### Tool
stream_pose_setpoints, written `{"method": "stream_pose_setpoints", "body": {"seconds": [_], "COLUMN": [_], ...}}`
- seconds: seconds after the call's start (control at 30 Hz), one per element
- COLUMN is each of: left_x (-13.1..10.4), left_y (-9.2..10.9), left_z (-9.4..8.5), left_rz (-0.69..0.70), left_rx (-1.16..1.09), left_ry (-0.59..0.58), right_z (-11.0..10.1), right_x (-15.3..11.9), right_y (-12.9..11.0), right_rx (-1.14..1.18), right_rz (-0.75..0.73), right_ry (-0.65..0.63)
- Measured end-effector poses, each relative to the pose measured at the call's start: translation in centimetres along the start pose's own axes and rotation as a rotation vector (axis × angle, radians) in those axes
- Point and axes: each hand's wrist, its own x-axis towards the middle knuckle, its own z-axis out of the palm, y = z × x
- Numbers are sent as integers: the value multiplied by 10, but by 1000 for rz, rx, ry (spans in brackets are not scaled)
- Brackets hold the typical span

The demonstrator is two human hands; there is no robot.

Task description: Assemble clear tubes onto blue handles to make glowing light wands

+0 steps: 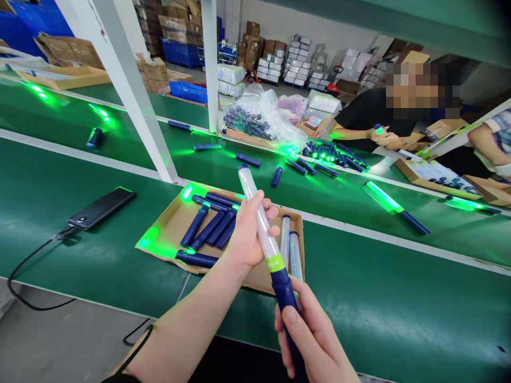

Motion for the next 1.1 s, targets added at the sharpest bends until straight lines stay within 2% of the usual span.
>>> {"method": "stream_pose_setpoints", "body": {"seconds": [0.17,0.4,0.5,0.7,0.8,0.9,1.1], "left_x": [0,-3,-4,1,5,7,6], "left_y": [-2,-4,-3,-5,-6,-9,-19], "left_z": [-3,-4,-4,-7,-8,-9,-9], "left_rz": [-44,-30,-53,-117,-198,-254,-213], "left_rx": [-117,-78,-73,-78,-92,-148,-287], "left_ry": [-84,-81,-70,16,40,-4,-120], "right_z": [6,11,12,10,7,4,7], "right_x": [-7,-13,-15,-14,-12,-12,-16], "right_y": [-2,3,5,2,1,3,0], "right_rx": [-70,-184,-181,-83,-85,-79,-61], "right_rz": [-15,2,28,74,77,93,139], "right_ry": [63,169,194,134,153,166,231]}}
